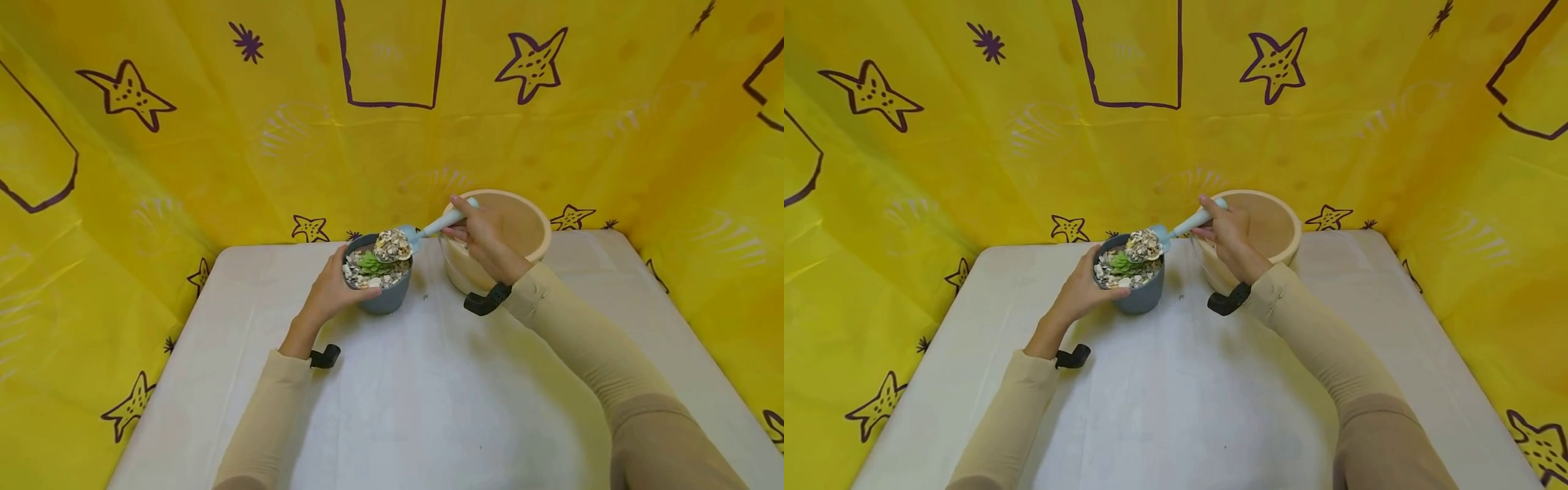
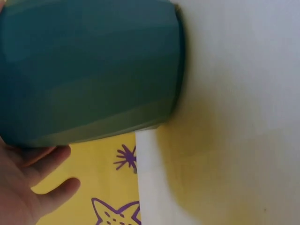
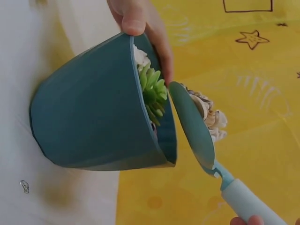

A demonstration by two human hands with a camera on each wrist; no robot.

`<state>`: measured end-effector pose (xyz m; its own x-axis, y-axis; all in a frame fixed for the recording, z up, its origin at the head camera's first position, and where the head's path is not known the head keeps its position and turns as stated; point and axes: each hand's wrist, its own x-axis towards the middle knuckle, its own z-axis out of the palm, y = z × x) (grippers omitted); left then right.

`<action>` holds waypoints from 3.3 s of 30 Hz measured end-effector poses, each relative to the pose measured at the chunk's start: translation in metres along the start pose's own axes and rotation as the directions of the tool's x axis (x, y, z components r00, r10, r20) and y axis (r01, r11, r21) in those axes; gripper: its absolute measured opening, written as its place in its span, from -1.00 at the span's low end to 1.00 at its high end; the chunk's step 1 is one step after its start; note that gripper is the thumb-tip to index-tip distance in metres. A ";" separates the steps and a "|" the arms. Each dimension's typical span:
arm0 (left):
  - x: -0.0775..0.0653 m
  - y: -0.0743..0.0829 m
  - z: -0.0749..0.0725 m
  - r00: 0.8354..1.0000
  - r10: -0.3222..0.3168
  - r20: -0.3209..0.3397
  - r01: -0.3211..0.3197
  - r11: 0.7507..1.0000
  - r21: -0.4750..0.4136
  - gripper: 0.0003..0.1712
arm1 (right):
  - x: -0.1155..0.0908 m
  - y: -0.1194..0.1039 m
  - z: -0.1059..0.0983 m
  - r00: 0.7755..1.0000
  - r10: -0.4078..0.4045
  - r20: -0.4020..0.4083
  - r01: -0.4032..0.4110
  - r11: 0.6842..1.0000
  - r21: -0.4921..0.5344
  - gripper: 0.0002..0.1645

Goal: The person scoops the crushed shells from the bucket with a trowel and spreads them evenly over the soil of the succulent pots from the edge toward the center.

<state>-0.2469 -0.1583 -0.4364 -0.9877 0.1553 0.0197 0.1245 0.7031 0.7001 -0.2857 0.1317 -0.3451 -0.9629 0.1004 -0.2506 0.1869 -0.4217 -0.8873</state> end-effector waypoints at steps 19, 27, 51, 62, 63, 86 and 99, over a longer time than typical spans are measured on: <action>0.019 -0.001 -0.008 0.981 0.057 0.183 -0.029 0.988 -0.153 0.50 | 0.006 0.000 -0.004 1.000 0.003 0.031 -0.004 1.000 0.013 -0.68; 0.024 -0.002 -0.010 0.982 0.062 0.176 -0.035 0.987 -0.154 0.46 | 0.005 -0.001 0.005 1.000 0.002 -0.012 -0.002 1.000 -0.005 -0.71; 0.006 0.007 -0.003 0.995 -0.004 0.103 0.015 0.994 -0.104 0.54 | 0.001 0.006 0.018 0.998 -0.027 -0.055 0.027 1.000 0.009 -0.74; 0.005 0.005 -0.002 0.995 -0.001 0.103 0.012 0.994 -0.106 0.54 | -0.003 0.011 0.013 0.996 -0.084 -0.032 0.081 0.992 -0.098 -0.71; 0.005 0.005 -0.002 0.995 -0.001 0.103 0.012 0.994 -0.106 0.54 | -0.003 0.011 0.013 0.995 -0.094 -0.028 0.090 0.989 -0.114 -0.70; 0.004 0.006 -0.003 0.995 0.003 0.098 0.007 0.995 -0.101 0.51 | -0.012 0.017 0.018 0.984 -0.178 0.007 0.176 0.963 -0.202 -0.67; 0.006 0.005 -0.002 0.996 0.020 0.087 -0.009 0.993 -0.116 0.52 | -0.014 0.021 0.021 0.982 -0.187 0.001 0.181 0.948 -0.262 -0.64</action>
<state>-0.2520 -0.1555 -0.4316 -0.9730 0.2289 -0.0288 0.1219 0.6163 0.7780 -0.2721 0.1025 -0.3521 -0.9809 0.1770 -0.0801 0.0544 -0.1454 -0.9879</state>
